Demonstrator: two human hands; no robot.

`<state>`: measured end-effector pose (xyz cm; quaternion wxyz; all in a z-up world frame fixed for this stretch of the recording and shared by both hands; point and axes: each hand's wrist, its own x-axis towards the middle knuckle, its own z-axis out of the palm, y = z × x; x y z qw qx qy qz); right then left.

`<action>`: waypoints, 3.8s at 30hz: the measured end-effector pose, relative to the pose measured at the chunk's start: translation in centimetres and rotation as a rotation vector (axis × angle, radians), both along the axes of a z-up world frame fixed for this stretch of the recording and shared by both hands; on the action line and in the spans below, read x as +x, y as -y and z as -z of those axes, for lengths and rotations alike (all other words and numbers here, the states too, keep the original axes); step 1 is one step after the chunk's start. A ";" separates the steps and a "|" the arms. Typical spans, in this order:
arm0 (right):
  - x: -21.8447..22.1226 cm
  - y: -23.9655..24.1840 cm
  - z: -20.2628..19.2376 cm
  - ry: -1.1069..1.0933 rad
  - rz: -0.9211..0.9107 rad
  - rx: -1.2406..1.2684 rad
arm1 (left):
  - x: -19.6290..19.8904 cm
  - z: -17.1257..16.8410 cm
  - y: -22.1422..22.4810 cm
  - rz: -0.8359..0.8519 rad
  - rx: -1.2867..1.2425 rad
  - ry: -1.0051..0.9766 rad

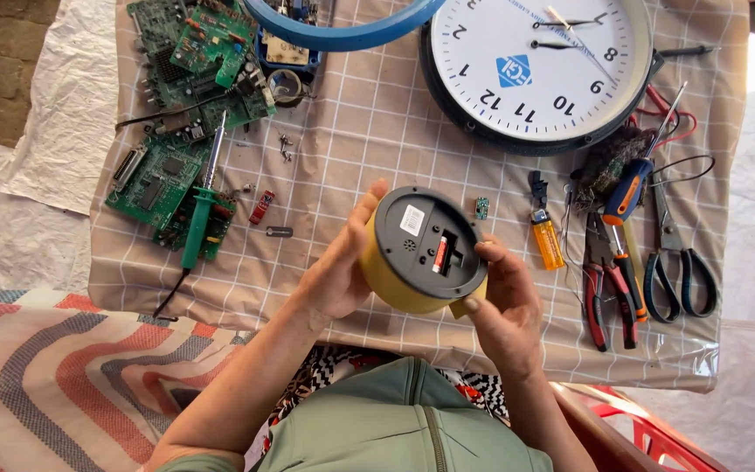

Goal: Disassembling a small round clock to remove its internal mechanism and battery.

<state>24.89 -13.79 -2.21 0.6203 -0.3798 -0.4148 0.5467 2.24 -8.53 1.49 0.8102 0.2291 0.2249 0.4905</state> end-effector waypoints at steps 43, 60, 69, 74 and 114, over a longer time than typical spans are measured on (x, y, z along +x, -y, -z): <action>-4.9 -1.2 2.0 1.188 0.028 0.201 | -0.5 8.7 -6.7 -0.414 0.468 -0.693; -5.1 -1.0 1.7 1.243 -0.034 0.097 | 0.0 6.4 -6.4 -0.473 0.408 -0.624; -4.8 -1.1 1.3 1.158 -0.027 0.104 | -0.2 7.6 -6.7 -0.422 0.363 -0.698; -2.3 -3.5 1.0 1.147 0.159 0.223 | -0.2 7.3 -6.6 -0.425 0.340 -0.691; -5.9 -3.4 -0.6 1.167 -0.021 0.105 | -0.2 9.6 -7.0 -0.471 0.545 -0.507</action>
